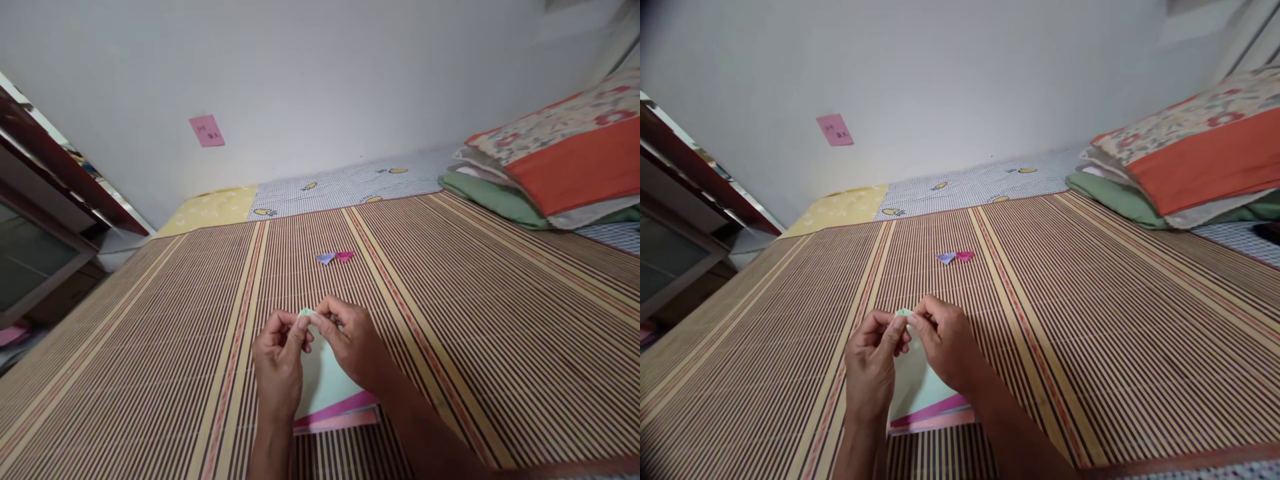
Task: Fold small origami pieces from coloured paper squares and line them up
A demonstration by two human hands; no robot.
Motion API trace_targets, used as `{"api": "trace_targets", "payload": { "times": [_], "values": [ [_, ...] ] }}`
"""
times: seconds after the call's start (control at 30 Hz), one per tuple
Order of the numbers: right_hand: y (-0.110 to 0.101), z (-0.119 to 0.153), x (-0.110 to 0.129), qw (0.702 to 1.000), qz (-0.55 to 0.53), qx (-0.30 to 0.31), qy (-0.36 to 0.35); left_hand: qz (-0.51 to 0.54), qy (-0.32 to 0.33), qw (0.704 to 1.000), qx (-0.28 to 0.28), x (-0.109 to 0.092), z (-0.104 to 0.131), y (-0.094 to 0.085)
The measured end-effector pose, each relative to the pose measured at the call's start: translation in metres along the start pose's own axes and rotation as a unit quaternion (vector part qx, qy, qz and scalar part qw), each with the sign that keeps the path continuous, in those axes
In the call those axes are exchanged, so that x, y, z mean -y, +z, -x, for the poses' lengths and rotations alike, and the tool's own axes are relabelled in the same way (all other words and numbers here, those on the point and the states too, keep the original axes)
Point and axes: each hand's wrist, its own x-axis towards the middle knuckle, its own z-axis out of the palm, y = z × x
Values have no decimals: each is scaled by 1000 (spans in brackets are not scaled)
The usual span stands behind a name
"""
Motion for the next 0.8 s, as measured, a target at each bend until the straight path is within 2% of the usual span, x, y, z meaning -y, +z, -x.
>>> {"api": "trace_targets", "payload": {
  "times": [0.17,0.3,0.57,0.8],
  "values": [
    [6,0,-10,1000,-10,-10,14,7,-6,1000,-25,11,-2,-2],
    [-5,-3,-9,999,-15,29,18,3,-24,999,33,9,-6,-5],
    [-23,-5,3,999,10,32,11,53,-25,994,94,0,-5,-9],
    [-23,-4,11,997,50,12,-57,-31,-18,994,99,-8,0,-8]
  ]
}}
